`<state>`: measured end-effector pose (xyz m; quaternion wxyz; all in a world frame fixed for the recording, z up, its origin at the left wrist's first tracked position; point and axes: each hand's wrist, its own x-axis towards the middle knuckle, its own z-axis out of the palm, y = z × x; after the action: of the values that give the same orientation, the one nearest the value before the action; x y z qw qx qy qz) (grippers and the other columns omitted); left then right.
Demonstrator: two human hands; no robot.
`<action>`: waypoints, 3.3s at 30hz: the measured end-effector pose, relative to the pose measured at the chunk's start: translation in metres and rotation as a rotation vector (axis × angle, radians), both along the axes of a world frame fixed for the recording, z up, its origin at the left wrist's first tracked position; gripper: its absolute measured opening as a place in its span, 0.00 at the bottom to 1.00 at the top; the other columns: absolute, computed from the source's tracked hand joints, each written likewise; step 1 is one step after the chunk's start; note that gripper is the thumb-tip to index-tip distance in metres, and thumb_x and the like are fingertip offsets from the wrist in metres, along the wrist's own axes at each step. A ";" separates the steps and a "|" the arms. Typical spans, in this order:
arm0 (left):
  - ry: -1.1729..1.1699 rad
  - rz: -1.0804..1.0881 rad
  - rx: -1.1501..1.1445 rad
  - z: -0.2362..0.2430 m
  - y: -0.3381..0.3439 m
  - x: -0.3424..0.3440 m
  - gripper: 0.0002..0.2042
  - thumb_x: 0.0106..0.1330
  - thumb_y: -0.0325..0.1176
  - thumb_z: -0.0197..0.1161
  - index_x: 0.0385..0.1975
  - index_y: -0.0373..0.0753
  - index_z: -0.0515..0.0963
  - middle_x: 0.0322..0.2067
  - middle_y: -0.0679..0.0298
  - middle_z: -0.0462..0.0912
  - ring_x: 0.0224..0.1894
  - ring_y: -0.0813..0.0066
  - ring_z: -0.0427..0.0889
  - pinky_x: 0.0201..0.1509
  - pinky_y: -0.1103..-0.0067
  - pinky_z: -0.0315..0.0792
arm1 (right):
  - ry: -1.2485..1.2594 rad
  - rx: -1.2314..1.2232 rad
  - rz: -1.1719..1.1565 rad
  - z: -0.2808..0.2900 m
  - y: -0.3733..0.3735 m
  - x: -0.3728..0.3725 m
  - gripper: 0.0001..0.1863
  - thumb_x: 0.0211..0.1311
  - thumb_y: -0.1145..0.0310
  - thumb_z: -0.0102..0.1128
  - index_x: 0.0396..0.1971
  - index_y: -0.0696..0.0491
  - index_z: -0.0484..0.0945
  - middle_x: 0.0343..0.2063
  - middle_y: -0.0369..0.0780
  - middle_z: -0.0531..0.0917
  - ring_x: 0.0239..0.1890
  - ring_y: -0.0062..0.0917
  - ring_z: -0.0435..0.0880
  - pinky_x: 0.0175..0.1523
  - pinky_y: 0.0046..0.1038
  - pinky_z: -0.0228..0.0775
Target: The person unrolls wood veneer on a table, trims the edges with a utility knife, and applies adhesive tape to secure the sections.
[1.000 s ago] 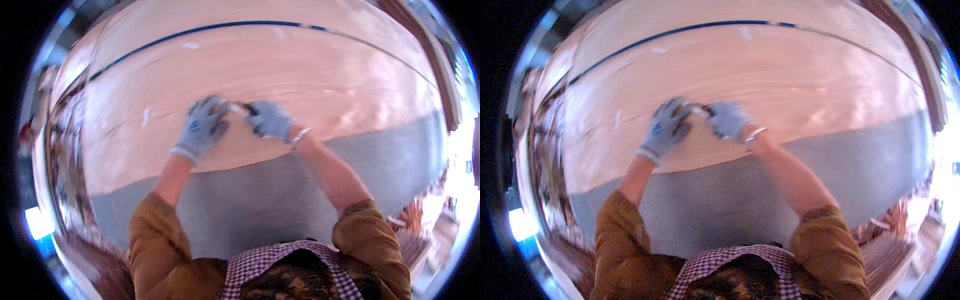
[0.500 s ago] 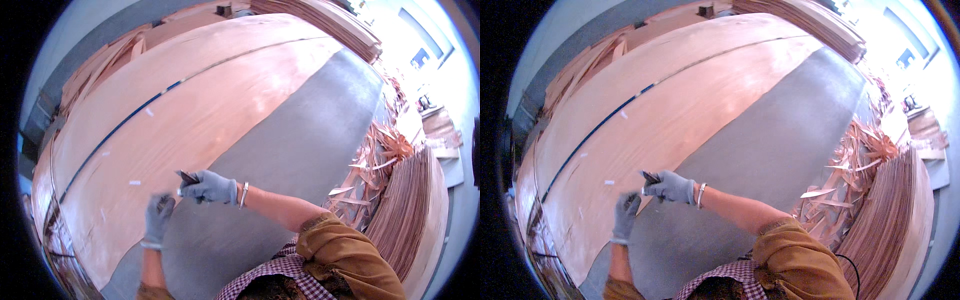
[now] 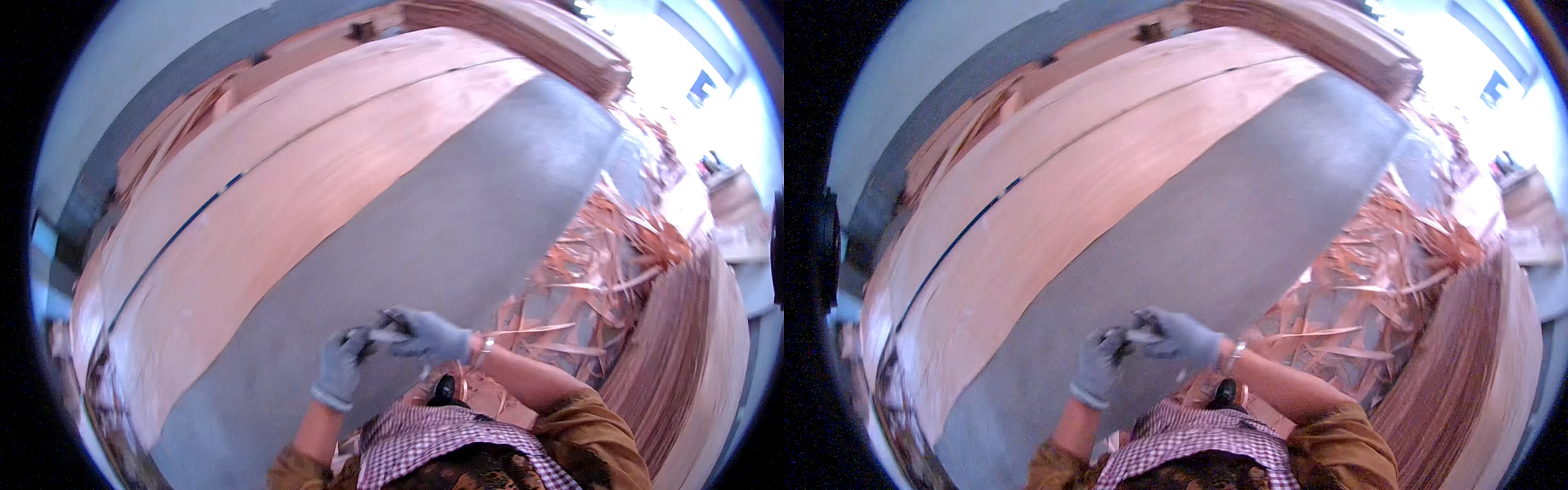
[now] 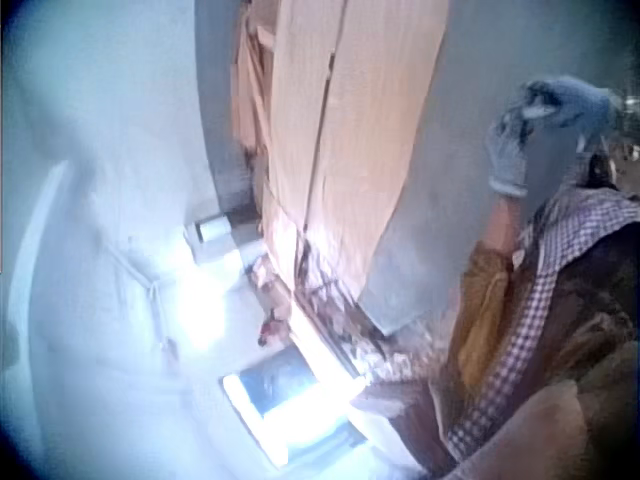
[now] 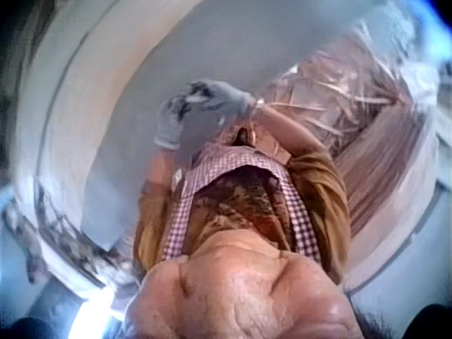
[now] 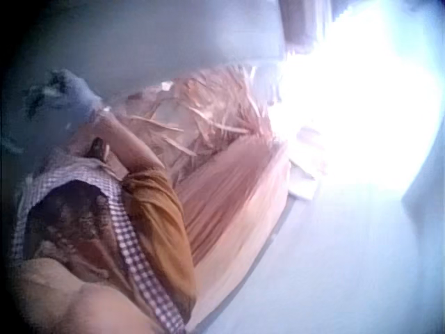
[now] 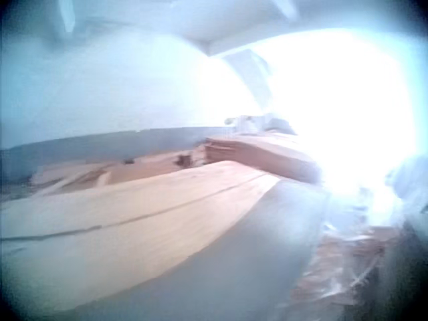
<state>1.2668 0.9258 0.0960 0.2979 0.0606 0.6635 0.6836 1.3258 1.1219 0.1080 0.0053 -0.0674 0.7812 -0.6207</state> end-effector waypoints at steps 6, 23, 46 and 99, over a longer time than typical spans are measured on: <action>-0.253 0.068 0.007 0.006 0.061 -0.023 0.12 0.67 0.36 0.52 0.39 0.34 0.76 0.31 0.64 0.81 0.32 0.77 0.80 0.36 0.79 0.74 | -0.056 0.536 0.074 0.014 0.059 -0.018 0.10 0.57 0.67 0.55 0.37 0.54 0.72 0.32 0.48 0.79 0.33 0.42 0.80 0.38 0.36 0.71; 1.189 0.035 -1.233 -0.063 0.013 -0.274 0.25 0.67 0.44 0.48 0.62 0.41 0.61 0.62 0.56 0.61 0.66 0.57 0.56 0.68 0.62 0.48 | -0.596 -0.081 -0.002 -0.058 0.090 -0.379 0.11 0.61 0.64 0.56 0.30 0.56 0.78 0.21 0.35 0.81 0.18 0.16 0.75 0.20 0.19 0.64; 1.225 -0.440 -1.044 -0.076 0.094 -0.340 0.24 0.62 0.43 0.54 0.59 0.47 0.67 0.61 0.56 0.63 0.64 0.59 0.60 0.67 0.66 0.51 | -0.214 0.733 0.081 -0.062 0.082 -0.353 0.13 0.56 0.61 0.53 0.31 0.54 0.81 0.27 0.46 0.83 0.32 0.38 0.84 0.37 0.36 0.74; 1.140 -0.101 -1.239 -0.087 0.547 -0.336 0.24 0.66 0.47 0.45 0.62 0.49 0.63 0.63 0.59 0.61 0.65 0.59 0.58 0.68 0.60 0.46 | -0.269 -0.056 -0.048 -0.020 0.600 -0.420 0.11 0.59 0.71 0.56 0.40 0.59 0.74 0.23 0.39 0.80 0.20 0.19 0.78 0.24 0.20 0.72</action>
<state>0.9303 1.4728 0.0089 -0.0731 0.2515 0.9640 0.0466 0.9054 1.7214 0.0877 0.0932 0.0351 0.7570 -0.6457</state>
